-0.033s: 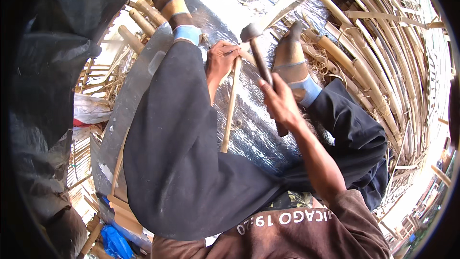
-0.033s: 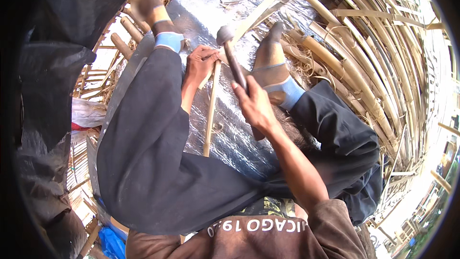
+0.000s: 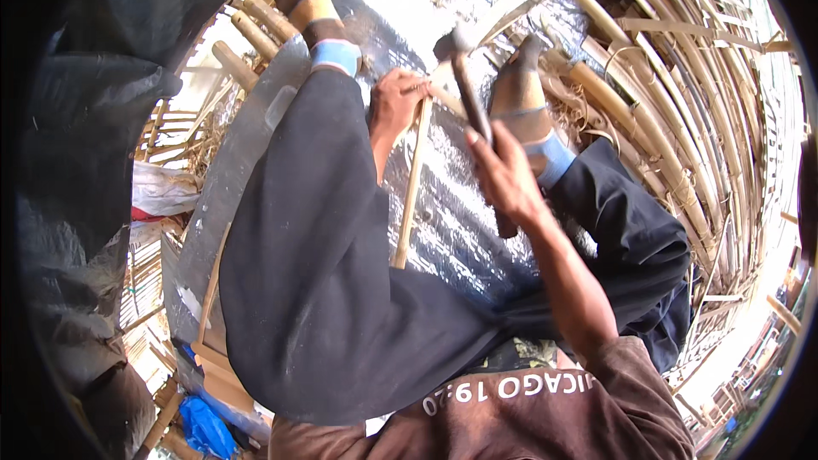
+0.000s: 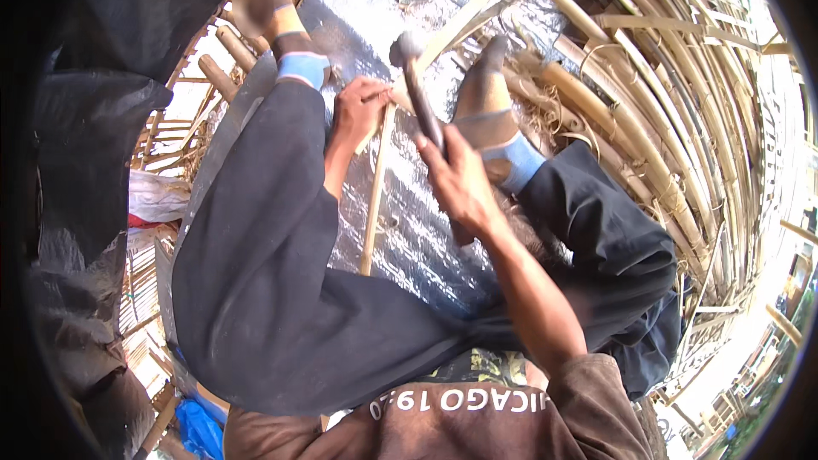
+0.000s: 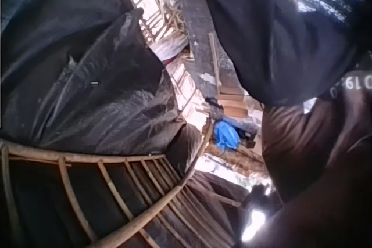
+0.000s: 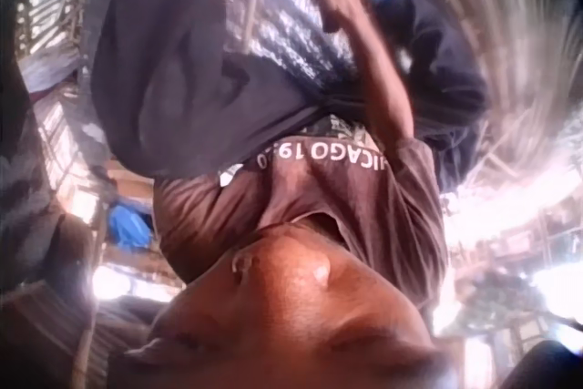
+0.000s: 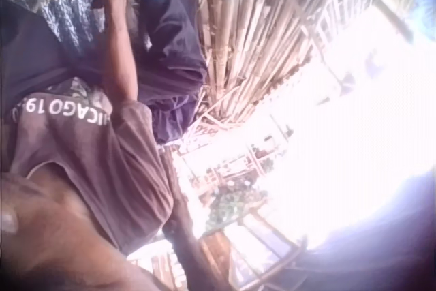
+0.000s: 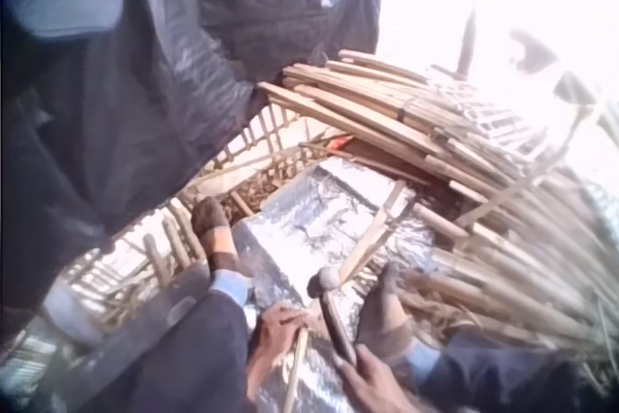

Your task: The person assembles pieces of bamboo by hand and using a hammer, picking up nails from a plastic container and driving them into the bamboo slats.

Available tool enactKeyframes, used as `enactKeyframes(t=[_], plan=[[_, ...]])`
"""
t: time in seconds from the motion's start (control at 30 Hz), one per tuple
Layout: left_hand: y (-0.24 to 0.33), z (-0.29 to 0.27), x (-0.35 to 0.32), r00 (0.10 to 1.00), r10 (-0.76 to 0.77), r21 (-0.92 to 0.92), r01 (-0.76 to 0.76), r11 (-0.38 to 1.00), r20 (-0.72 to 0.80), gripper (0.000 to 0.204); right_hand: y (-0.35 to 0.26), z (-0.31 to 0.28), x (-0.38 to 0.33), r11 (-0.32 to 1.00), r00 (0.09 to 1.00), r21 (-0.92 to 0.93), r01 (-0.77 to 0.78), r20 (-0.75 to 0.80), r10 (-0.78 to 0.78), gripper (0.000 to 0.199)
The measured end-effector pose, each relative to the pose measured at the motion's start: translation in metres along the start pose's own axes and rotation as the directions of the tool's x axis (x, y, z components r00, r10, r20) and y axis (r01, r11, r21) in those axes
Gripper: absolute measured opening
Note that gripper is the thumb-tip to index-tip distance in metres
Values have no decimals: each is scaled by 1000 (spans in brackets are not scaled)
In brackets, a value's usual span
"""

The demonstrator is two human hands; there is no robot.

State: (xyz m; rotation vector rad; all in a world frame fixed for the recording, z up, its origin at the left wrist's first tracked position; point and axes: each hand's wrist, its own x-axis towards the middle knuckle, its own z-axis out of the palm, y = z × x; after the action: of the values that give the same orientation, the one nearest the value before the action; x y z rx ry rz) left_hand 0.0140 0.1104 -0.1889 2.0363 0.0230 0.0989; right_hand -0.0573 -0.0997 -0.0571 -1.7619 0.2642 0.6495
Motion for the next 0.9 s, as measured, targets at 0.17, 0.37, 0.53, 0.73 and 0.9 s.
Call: enactKeyframes(t=[0.17,0.37,0.53,0.73,0.9], plan=[[-3,1,2,999,-20,-8,20,1000,-36,18,-5,2,-7,998,999,43,40,1,-40,39],[-5,8,6,995,104,156,-104,982,6,19,-6,-4,-4,998,998,28,-56,-6,56,39],[-8,2,0,1000,5,-14,-5,1000,-23,18,-30,-4,-17,897,991,428,109,21,-130,28],[1,-2,8,999,-40,72,39,997,16,19,9,2,5,997,999,-60,41,-16,-42,39],[-10,1,3,999,37,14,-37,999,-3,21,-19,-4,-9,987,1000,163,-10,14,8,36]])
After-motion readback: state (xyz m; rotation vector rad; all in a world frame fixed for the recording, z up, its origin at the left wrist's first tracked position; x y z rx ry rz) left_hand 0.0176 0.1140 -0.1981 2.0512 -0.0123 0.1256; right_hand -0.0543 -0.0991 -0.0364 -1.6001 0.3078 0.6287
